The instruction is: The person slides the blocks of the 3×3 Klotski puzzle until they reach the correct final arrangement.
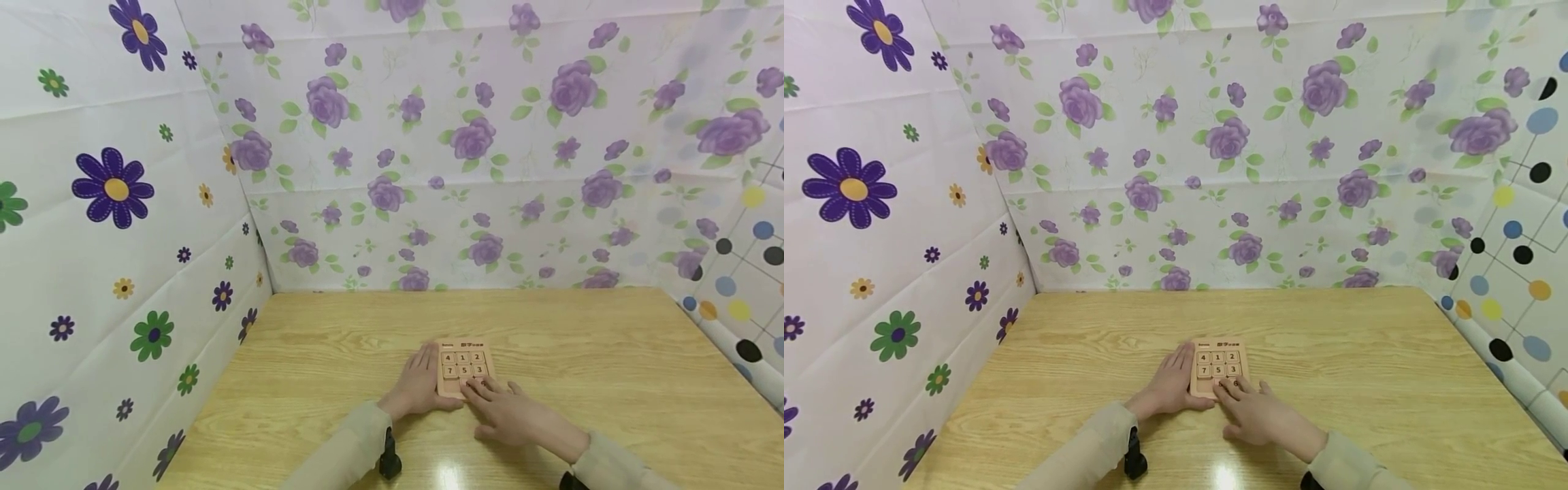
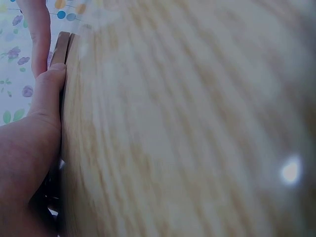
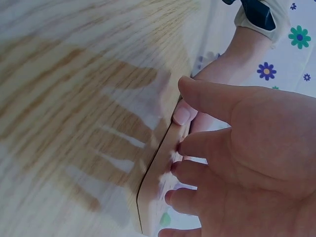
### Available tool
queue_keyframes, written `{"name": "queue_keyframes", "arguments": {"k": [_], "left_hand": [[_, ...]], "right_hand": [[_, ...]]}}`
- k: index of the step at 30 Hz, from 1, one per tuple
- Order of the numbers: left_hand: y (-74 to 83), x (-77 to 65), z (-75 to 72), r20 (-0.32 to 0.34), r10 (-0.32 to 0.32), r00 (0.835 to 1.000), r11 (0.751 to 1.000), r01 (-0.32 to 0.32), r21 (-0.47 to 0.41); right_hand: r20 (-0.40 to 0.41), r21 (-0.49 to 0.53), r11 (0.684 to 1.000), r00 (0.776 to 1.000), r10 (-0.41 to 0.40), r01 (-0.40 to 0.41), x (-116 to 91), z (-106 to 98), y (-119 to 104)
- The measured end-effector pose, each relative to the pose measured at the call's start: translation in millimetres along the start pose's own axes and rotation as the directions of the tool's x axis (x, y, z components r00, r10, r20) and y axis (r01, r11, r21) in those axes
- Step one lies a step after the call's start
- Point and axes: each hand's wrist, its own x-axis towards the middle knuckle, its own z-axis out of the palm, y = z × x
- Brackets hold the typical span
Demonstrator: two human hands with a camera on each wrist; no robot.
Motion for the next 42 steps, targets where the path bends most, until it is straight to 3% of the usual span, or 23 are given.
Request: {"name": "queue_keyframes", "arguments": {"k": [19, 32, 42], "left_hand": [[1.5, 2.2, -4.8, -0.001, 0.000, 1.000, 1.000, 0.000, 0.004], [1.4, -1.2, -4.2, 0.017, 0.000, 1.000, 1.000, -0.001, 0.019], [0.7, -2.3, -1.5, 0.021, -0.007, 1.000, 0.999, 0.007, 0.043]], "right_hand": [[0.002, -0.013, 1.000, 1.000, 0.025, -0.025, 11, -15, -8], [0.012, -0.020, 0.999, 0.999, 0.031, -0.031, 27, -12, -10], [0.020, 0.030, 0.999, 1.000, 0.019, -0.019, 35, -10, -11]]}}
